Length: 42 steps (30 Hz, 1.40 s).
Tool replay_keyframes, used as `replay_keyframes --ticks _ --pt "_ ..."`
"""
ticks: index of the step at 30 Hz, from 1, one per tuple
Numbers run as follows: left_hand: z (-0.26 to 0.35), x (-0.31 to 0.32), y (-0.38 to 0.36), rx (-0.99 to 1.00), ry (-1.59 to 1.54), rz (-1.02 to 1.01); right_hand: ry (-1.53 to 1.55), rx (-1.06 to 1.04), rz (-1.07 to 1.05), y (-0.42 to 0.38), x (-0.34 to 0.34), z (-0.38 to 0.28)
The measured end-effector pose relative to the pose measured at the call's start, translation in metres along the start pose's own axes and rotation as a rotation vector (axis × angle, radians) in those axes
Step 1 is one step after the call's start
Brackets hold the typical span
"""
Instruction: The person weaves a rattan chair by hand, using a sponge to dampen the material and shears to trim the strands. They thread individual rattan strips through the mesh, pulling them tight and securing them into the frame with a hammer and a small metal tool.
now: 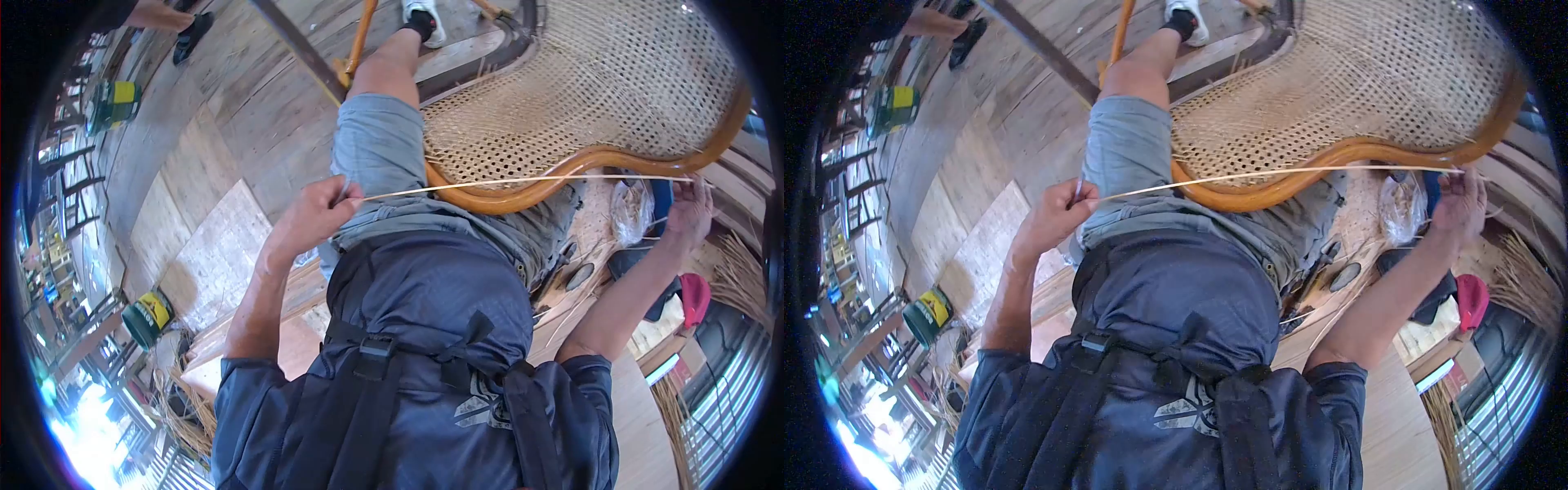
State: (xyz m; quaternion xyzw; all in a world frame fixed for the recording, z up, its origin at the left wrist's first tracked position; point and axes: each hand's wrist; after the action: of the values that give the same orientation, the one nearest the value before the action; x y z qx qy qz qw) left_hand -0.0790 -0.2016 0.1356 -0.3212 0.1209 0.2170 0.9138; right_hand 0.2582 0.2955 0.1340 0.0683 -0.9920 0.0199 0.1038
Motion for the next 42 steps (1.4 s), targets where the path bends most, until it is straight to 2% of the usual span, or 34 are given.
replay_keyframes --ticks 2,4,5,6,7,8,9,11,13,15,18,21,22,25,28,31,42 --pt "-0.035 -0.008 0.004 0.095 0.111 0.133 -0.003 0.080 -0.037 -0.012 0.010 -0.003" --pt "-0.096 -0.037 0.018 0.100 0.284 0.436 0.050 0.169 -0.061 -0.028 0.023 -0.001" --pt "-0.111 -0.057 0.019 -0.159 0.095 0.482 0.133 0.215 -0.087 -0.034 0.024 0.010" --pt "-0.113 -0.063 0.019 -0.223 -0.017 0.643 0.185 0.241 -0.086 -0.061 0.047 0.018" --pt "-0.103 -0.062 0.023 -0.203 -0.156 0.655 0.267 0.245 -0.158 -0.099 0.083 0.023" --pt "-0.088 -0.059 0.024 -0.188 -0.294 0.667 0.164 0.313 -0.032 -0.125 0.105 0.038" --pt "-0.070 -0.054 0.023 -0.184 -0.431 0.680 0.127 0.359 -0.143 -0.164 0.136 0.039" --pt "-0.005 -0.009 0.030 -0.142 -0.447 0.642 0.106 0.583 -0.214 -0.218 0.172 0.060" --pt "0.038 0.025 0.037 -0.037 -0.325 0.358 0.086 0.726 -0.345 -0.252 0.188 0.069" --pt "0.063 0.059 0.044 0.097 -0.316 0.206 0.059 0.776 -0.452 -0.267 0.190 0.073" --pt "0.061 0.091 0.055 0.099 -0.317 0.145 0.016 0.490 -0.504 -0.265 0.184 0.077" --pt "0.064 0.103 0.057 0.114 -0.378 0.117 0.061 0.494 -0.550 -0.264 0.178 0.074" --pt "0.067 0.101 0.056 0.060 -0.350 0.074 0.043 0.529 -0.548 -0.263 0.176 0.072" --pt "0.058 0.107 0.059 0.179 -0.318 0.120 0.023 0.587 -0.521 -0.259 0.173 0.062" --pt "0.050 0.108 0.057 0.373 -0.112 0.337 0.093 0.514 -0.404 -0.245 0.168 0.057" --pt "0.043 0.100 0.059 0.292 -0.058 0.401 0.180 0.327 -0.220 -0.217 0.148 0.060" --pt "0.047 0.100 0.055 0.375 0.022 0.442 0.222 0.315 -0.252 -0.204 0.125 0.071"
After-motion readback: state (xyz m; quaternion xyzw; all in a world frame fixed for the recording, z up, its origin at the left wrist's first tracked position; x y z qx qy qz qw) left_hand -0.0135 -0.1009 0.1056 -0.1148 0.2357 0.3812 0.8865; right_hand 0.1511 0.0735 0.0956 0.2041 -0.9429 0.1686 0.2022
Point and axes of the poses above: each hand's wrist, its own y-axis towards the middle knuckle, its own x-axis out of the palm, z = x × y, and after that the axes turned 4 degrees about x, right-handed
